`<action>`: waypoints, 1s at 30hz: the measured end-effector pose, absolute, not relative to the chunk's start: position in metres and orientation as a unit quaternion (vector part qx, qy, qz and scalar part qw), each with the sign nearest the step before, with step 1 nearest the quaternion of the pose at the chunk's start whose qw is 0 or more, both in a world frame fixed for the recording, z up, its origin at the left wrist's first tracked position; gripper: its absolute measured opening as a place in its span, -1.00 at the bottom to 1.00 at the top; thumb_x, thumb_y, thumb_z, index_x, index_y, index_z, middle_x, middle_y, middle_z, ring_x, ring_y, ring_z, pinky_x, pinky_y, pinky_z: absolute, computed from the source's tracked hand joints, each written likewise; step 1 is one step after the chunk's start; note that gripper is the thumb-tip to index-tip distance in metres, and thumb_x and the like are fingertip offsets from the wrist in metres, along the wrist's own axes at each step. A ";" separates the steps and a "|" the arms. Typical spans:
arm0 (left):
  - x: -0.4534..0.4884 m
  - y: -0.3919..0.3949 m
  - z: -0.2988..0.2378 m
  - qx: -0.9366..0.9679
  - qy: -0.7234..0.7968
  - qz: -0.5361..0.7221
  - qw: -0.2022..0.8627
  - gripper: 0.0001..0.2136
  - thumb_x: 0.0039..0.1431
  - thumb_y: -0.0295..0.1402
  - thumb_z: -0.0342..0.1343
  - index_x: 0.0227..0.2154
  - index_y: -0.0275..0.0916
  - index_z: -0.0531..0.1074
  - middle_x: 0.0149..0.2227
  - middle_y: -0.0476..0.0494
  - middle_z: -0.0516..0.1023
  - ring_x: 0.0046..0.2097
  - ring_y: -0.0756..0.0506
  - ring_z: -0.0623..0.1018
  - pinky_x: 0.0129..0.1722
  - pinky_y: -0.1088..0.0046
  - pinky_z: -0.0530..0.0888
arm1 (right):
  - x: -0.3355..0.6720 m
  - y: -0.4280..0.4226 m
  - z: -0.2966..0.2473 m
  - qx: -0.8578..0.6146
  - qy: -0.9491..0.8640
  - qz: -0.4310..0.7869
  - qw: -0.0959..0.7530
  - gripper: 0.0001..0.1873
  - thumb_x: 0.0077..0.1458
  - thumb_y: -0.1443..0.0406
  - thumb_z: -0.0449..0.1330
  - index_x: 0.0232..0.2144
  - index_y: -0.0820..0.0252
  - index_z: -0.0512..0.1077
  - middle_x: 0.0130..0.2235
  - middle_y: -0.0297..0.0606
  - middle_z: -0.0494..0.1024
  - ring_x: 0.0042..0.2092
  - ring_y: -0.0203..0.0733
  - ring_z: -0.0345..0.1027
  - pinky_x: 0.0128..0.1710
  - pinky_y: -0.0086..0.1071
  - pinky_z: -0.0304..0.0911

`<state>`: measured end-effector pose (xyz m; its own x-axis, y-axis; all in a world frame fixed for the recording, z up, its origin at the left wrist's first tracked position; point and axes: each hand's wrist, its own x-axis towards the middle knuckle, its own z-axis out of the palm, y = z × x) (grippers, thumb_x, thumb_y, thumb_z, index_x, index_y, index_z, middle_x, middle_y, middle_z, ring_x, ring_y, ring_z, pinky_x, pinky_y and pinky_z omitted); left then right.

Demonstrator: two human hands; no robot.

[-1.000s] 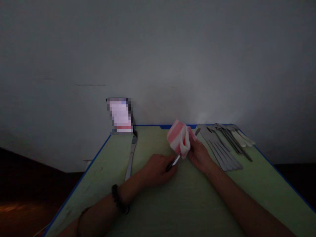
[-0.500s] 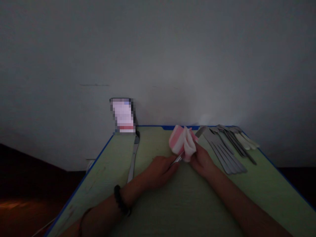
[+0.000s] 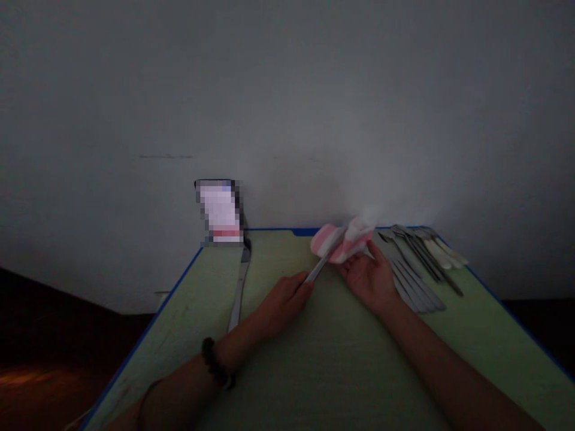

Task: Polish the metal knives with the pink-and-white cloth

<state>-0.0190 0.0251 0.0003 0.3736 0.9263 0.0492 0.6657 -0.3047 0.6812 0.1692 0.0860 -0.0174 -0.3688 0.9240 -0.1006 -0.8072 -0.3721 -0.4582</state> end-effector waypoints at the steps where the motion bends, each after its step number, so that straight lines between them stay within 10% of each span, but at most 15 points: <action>1: -0.018 0.026 0.000 0.779 0.518 0.215 0.282 -0.70 0.28 -0.25 -0.27 -0.44 -0.25 0.28 -0.52 0.02 0.36 -0.45 -0.01 0.39 -0.44 0.51 0.28 | 0.170 0.087 -0.017 -0.173 -0.167 0.805 0.542 -0.75 0.09 0.20 0.02 -0.36 0.23 0.43 -0.31 -0.20 0.54 -0.21 -0.20 0.40 -0.18 -0.31 0.32; 9: -0.014 0.019 0.003 0.867 0.464 0.089 0.159 -0.77 0.25 -0.30 -0.22 -0.42 -0.24 0.28 -0.55 -0.02 0.40 -0.52 -0.02 0.41 -0.47 0.49 0.25 | 0.154 0.088 -0.027 -0.249 -0.224 0.733 0.592 -0.90 0.05 0.35 0.12 -0.43 0.24 0.44 -0.43 -0.34 0.53 -0.45 -0.37 0.35 -0.50 -0.52 0.29; 16: -0.015 0.015 0.004 0.910 0.405 0.032 0.084 -0.82 0.18 -0.33 -0.14 -0.46 -0.23 0.30 -0.54 -0.05 0.47 -0.50 -0.06 0.47 -0.45 0.46 0.28 | 0.166 0.105 -0.026 -0.247 -0.200 0.661 0.679 -0.88 0.07 0.24 0.12 -0.37 0.13 0.42 -0.35 -0.40 0.53 -0.27 -0.34 0.38 -0.21 -0.45 0.31; 30: -0.015 0.019 -0.001 0.882 0.440 0.110 0.132 -0.82 0.19 -0.32 -0.09 -0.42 -0.24 0.37 -0.45 -0.06 0.51 -0.42 -0.05 0.49 -0.42 0.51 0.31 | 0.132 0.047 -0.019 -0.482 -0.495 0.496 0.526 -0.52 -0.01 -0.04 0.06 -0.66 0.23 0.27 -0.65 -0.41 0.24 -0.59 -0.38 0.02 -0.62 -0.47 -0.09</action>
<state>-0.0149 0.0186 -0.0011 0.5889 0.8043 0.0789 0.7462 -0.5786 0.3293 0.1323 0.0467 -0.0191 0.0178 0.9990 0.0420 -0.0445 0.0427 -0.9981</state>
